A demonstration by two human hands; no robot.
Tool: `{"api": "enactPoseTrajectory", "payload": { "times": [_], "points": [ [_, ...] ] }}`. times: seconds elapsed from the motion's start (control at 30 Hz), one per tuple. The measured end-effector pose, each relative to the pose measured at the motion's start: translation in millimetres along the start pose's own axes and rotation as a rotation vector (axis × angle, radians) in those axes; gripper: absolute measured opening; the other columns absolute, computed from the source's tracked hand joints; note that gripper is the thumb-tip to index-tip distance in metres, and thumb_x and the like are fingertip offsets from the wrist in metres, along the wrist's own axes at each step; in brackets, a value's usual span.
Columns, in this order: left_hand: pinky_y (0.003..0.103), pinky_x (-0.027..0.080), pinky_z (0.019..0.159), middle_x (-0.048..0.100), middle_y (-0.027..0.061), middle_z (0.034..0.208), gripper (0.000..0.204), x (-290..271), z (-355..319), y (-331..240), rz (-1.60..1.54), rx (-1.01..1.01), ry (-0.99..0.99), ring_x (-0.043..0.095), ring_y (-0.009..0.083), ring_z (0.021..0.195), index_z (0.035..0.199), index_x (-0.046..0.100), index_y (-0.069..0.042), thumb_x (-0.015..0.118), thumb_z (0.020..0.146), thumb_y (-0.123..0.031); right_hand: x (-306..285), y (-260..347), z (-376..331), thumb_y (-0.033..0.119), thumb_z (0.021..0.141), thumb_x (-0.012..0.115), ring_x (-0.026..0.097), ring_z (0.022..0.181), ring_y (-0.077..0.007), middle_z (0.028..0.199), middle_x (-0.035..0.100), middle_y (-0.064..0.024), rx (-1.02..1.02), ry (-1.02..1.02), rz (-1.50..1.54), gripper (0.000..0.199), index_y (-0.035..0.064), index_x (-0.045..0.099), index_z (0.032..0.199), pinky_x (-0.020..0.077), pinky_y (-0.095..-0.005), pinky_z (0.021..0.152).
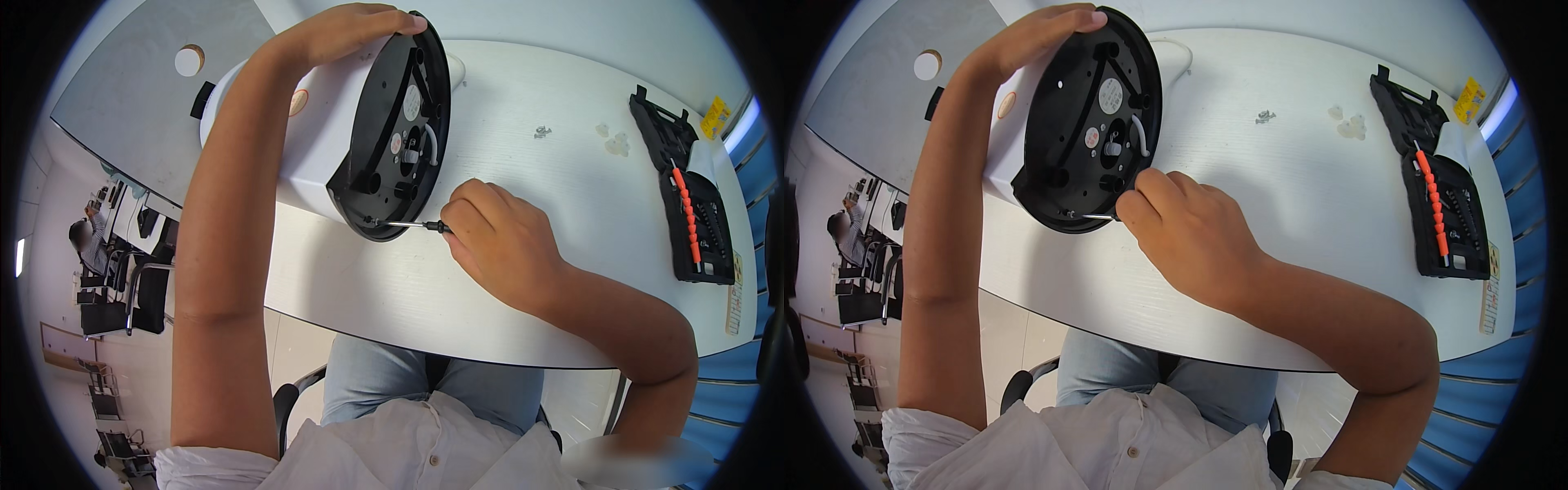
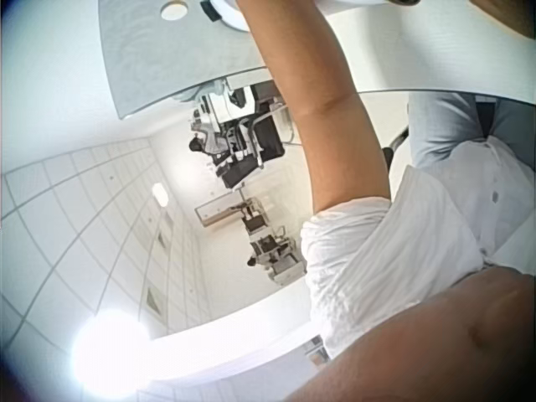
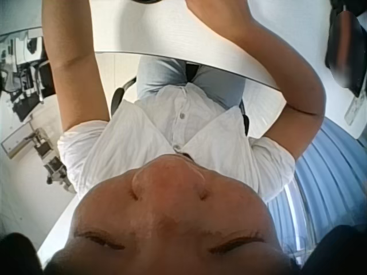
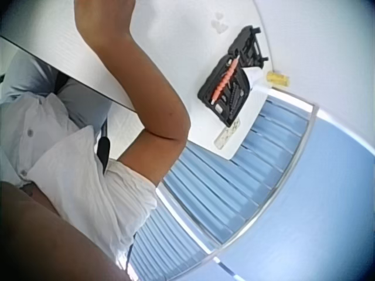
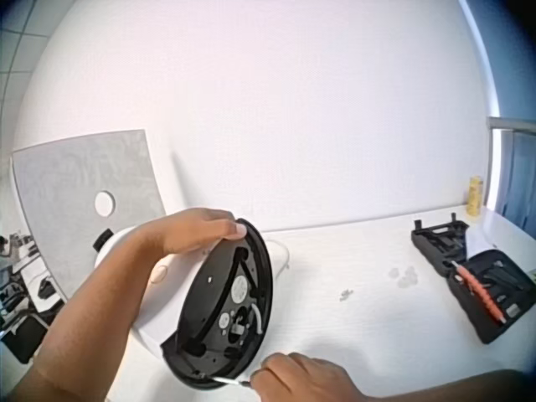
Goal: The person uses a screwdriver to tighten screws on the underside of a white and black electronic device. They rotate the device to access different screw locations and continue tightening until the base is secured.
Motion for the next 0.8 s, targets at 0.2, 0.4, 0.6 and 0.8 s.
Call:
{"api": "enactPoseTrajectory", "payload": {
  "times": [0.2,0.4,0.6,0.8],
  "points": [
    [0.037,0.041,0.088,0.061,0.0175,0.107,0.064,0.5,1.0,1.4,-0.013,0.011,-0.006,0.054,0.0260,0.097,0.112,0.061,0.002,0.050,0.084,-0.055,0.3,0.4,-0.2,0.004,0.071,0.067,0.055,0.070,-0.0197,0.083,0.050,-0.0052,0.052,0.033,0.036,0.017,0.0067,0.056,0.083,0.0490,-0.0298,0.056],
    [0.038,0.041,0.089,0.061,0.0178,0.109,0.064,0.8,0.5,0.8,-0.041,-0.017,-0.011,0.054,0.0266,0.099,0.114,0.060,0.001,0.050,0.083,-0.055,0.2,-2.6,-1.5,0.008,0.071,0.071,0.054,0.076,-0.0220,0.084,0.049,-0.0071,0.046,0.043,0.082,0.016,0.0050,0.059,0.082,0.0495,-0.0320,0.063],
    [0.038,0.041,0.089,0.061,0.0178,0.111,0.065,1.1,-3.9,-4.5,-0.061,-0.035,0.002,0.054,0.0267,0.101,0.116,0.060,0.000,0.051,0.083,-0.055,-3.4,0.9,0.4,0.007,0.069,0.072,0.052,0.075,-0.0223,0.086,0.051,-0.0060,0.071,0.097,0.076,0.021,0.0049,0.059,0.084,0.0459,-0.0329,0.063],
    [0.038,0.042,0.089,0.061,0.0167,0.110,0.064,1.1,0.8,1.7,-0.050,-0.022,-0.004,0.054,0.0258,0.099,0.115,0.060,0.000,0.050,0.084,-0.055,-2.0,0.2,0.8,0.008,0.068,0.073,0.053,0.072,-0.0224,0.082,0.052,-0.0055,0.068,0.078,0.074,0.022,0.0058,0.058,0.083,0.0456,-0.0337,0.062]
  ]
}}
Point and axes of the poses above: each hand's wrist, its own z-axis towards the middle knuckle, its own x-axis out of the palm, y = z × x, the point moved 1 cm from there along z, towards the middle knuckle
